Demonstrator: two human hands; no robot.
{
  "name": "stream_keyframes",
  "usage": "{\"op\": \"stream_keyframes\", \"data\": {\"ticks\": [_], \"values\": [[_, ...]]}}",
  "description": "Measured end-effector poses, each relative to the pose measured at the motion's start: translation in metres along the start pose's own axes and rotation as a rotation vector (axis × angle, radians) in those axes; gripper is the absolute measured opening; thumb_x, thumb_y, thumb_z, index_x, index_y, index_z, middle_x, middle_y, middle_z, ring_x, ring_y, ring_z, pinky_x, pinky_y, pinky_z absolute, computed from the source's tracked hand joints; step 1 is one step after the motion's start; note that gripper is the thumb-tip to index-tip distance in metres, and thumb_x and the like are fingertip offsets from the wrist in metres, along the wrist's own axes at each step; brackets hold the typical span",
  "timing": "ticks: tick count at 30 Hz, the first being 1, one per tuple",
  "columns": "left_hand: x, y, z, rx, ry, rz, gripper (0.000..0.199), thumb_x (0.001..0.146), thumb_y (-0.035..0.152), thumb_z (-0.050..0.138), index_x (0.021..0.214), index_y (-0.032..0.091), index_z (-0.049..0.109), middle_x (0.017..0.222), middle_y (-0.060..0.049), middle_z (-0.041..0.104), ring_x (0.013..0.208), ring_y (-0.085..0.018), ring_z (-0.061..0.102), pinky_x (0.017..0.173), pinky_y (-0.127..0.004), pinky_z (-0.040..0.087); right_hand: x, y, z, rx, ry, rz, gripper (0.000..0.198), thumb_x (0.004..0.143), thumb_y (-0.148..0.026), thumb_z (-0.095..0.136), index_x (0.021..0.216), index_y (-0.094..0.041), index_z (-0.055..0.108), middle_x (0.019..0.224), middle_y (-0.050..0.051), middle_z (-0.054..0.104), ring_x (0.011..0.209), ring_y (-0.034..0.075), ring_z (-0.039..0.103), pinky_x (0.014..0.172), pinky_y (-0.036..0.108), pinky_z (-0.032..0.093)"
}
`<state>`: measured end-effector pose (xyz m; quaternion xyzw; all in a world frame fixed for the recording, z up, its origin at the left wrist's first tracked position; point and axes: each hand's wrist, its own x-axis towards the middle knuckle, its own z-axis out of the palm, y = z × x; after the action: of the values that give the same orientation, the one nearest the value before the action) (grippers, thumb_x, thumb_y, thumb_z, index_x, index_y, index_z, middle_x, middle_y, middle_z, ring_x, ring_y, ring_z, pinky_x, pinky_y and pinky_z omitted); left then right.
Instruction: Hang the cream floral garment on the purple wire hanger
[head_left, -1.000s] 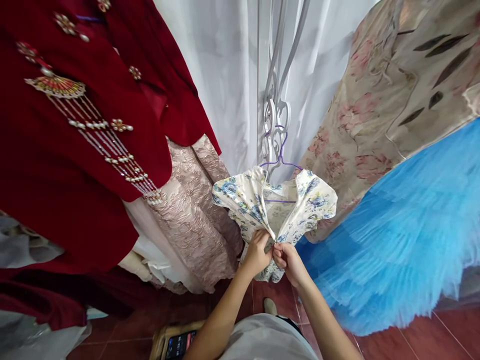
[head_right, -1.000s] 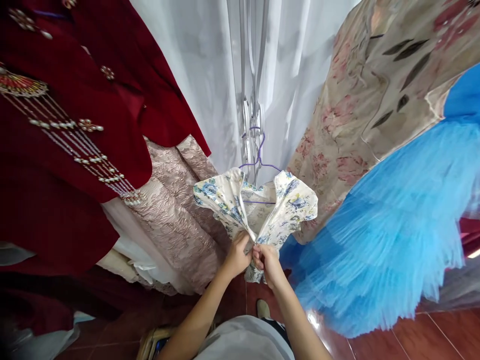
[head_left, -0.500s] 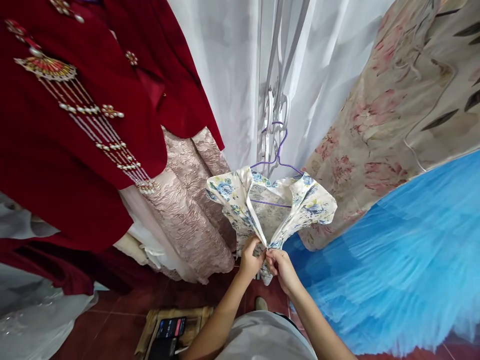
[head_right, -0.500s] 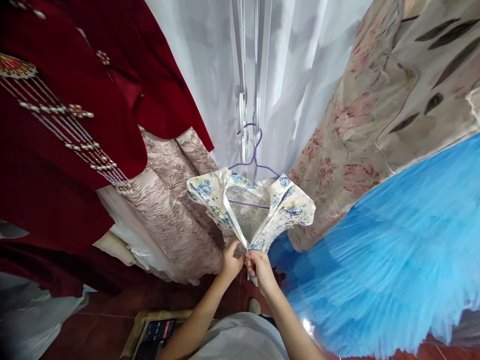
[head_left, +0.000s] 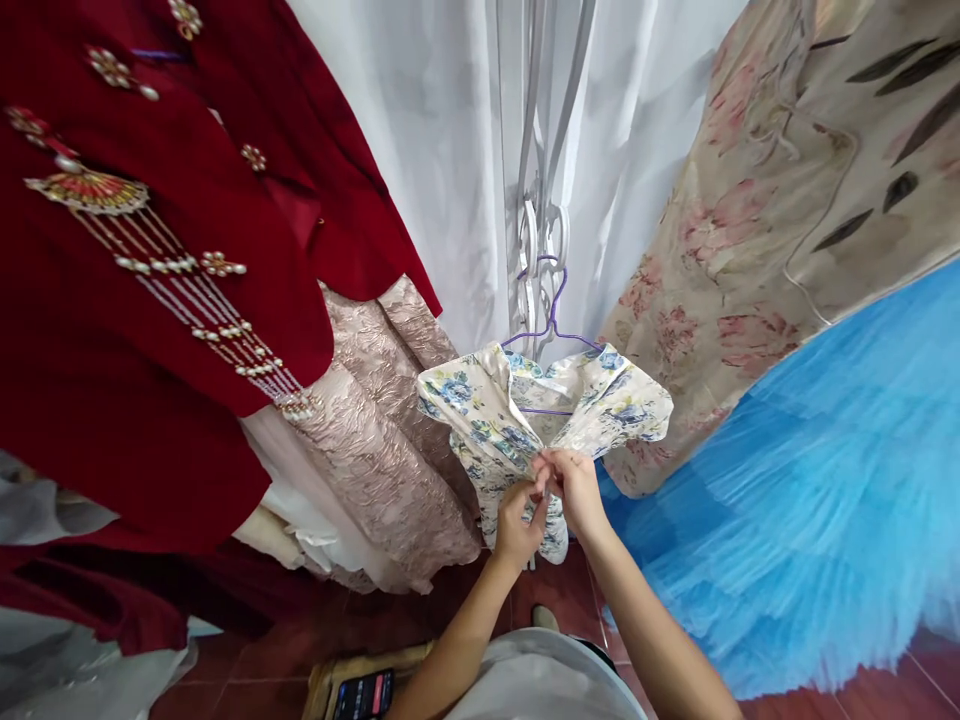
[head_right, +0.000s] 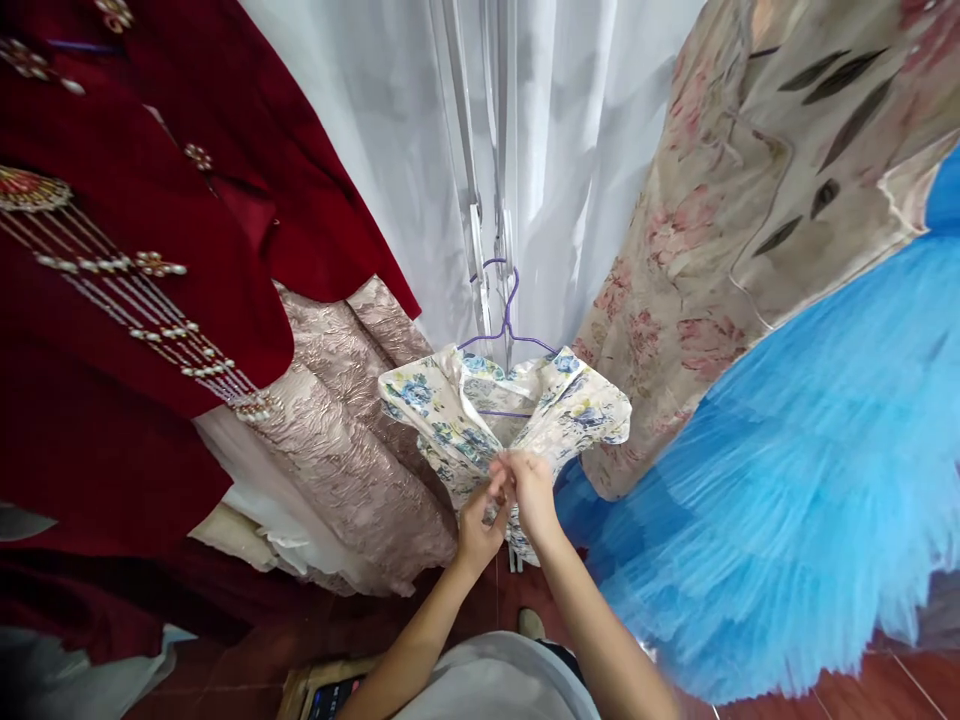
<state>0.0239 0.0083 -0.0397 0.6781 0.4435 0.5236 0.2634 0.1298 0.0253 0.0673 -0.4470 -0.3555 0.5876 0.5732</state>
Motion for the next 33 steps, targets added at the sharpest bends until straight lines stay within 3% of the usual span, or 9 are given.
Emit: {"op": "stream_keyframes", "data": {"ticks": [7, 12, 16, 18, 22, 24, 26, 28, 33], "values": [[0.009, -0.009, -0.015, 0.050, -0.093, -0.024, 0.017, 0.093, 0.030, 0.057, 0.079, 0.021, 0.058, 0.078, -0.004, 0.063, 0.079, -0.020, 0.061, 0.077, -0.031, 0.048, 0.044, -0.057, 0.047, 0.294, 0.033, -0.065, 0.017, 0.071, -0.032, 0.063, 0.066, -0.016, 0.065, 0.043, -0.004, 0.050, 0.035, 0.005, 0.020, 0.037, 0.023, 0.011], [-0.004, -0.004, -0.014, -0.004, -0.163, -0.034, 0.019, 0.093, 0.029, 0.058, 0.076, 0.020, 0.059, 0.076, -0.004, 0.064, 0.076, -0.019, 0.061, 0.074, -0.030, 0.047, 0.049, -0.092, 0.056, 0.342, -0.006, -0.092, 0.014, 0.079, -0.028, 0.059, 0.070, -0.016, 0.061, 0.044, -0.007, 0.045, 0.034, 0.005, 0.020, 0.035, 0.021, 0.014], [0.000, 0.005, -0.023, -0.096, -0.202, -0.010, 0.018, 0.092, 0.030, 0.062, 0.079, 0.018, 0.064, 0.080, -0.005, 0.068, 0.079, -0.020, 0.064, 0.077, -0.031, 0.050, 0.037, -0.103, 0.055, 0.269, -0.021, -0.133, 0.016, 0.078, -0.028, 0.060, 0.069, -0.016, 0.063, 0.043, -0.006, 0.045, 0.034, 0.005, 0.025, 0.035, 0.020, 0.015], [0.022, 0.017, -0.035, -0.127, -0.142, 0.074, 0.015, 0.095, 0.029, 0.061, 0.089, 0.018, 0.068, 0.085, -0.006, 0.070, 0.083, -0.019, 0.066, 0.080, -0.031, 0.052, 0.028, -0.100, 0.052, 0.204, -0.004, -0.184, 0.017, 0.076, -0.029, 0.062, 0.065, -0.016, 0.063, 0.043, -0.005, 0.047, 0.035, 0.005, 0.029, 0.036, 0.020, 0.016], [0.099, 0.061, -0.068, -0.036, 0.152, 0.408, 0.027, 0.101, 0.028, 0.052, 0.122, 0.019, 0.065, 0.110, -0.010, 0.067, 0.090, -0.018, 0.065, 0.073, -0.029, 0.054, 0.015, -0.090, 0.042, 0.088, 0.021, -0.258, 0.020, 0.073, -0.030, 0.062, 0.057, -0.017, 0.062, 0.038, -0.003, 0.047, 0.035, 0.007, 0.033, 0.037, 0.021, 0.015], [0.138, 0.088, -0.081, 0.100, 0.045, 0.516, 0.035, 0.103, 0.028, 0.047, 0.135, 0.020, 0.059, 0.131, -0.013, 0.059, 0.107, -0.020, 0.064, 0.083, -0.031, 0.054, 0.014, -0.088, 0.037, 0.047, 0.021, -0.296, 0.022, 0.074, -0.031, 0.061, 0.057, -0.018, 0.063, 0.038, -0.003, 0.048, 0.034, 0.007, 0.034, 0.038, 0.022, 0.016], [0.166, 0.109, -0.088, 0.222, -0.128, 0.588, 0.030, 0.104, 0.027, 0.044, 0.125, 0.020, 0.065, 0.117, -0.010, 0.065, 0.104, -0.020, 0.064, 0.087, -0.032, 0.053, 0.015, -0.088, 0.034, 0.012, 0.018, -0.332, 0.024, 0.076, -0.032, 0.061, 0.056, -0.018, 0.063, 0.039, -0.003, 0.049, 0.034, 0.007, 0.035, 0.038, 0.022, 0.019], [0.181, 0.123, -0.089, 0.303, -0.218, 0.606, 0.027, 0.105, 0.025, 0.043, 0.108, 0.017, 0.069, 0.097, -0.006, 0.066, 0.091, -0.018, 0.065, 0.082, -0.030, 0.052, 0.018, -0.088, 0.033, -0.028, 0.003, -0.361, 0.026, 0.077, -0.033, 0.061, 0.055, -0.019, 0.063, 0.038, -0.004, 0.049, 0.034, 0.008, 0.036, 0.039, 0.023, 0.023], [0.183, 0.143, -0.082, 0.344, -0.037, 0.614, 0.024, 0.104, 0.024, 0.047, 0.092, 0.017, 0.066, 0.087, -0.004, 0.064, 0.079, -0.014, 0.061, 0.073, -0.025, 0.049, 0.032, -0.078, 0.040, 0.029, -0.004, -0.445, 0.026, 0.080, -0.032, 0.058, 0.056, -0.020, 0.060, 0.038, -0.006, 0.047, 0.035, 0.009, 0.037, 0.042, 0.024, 0.027]]}}
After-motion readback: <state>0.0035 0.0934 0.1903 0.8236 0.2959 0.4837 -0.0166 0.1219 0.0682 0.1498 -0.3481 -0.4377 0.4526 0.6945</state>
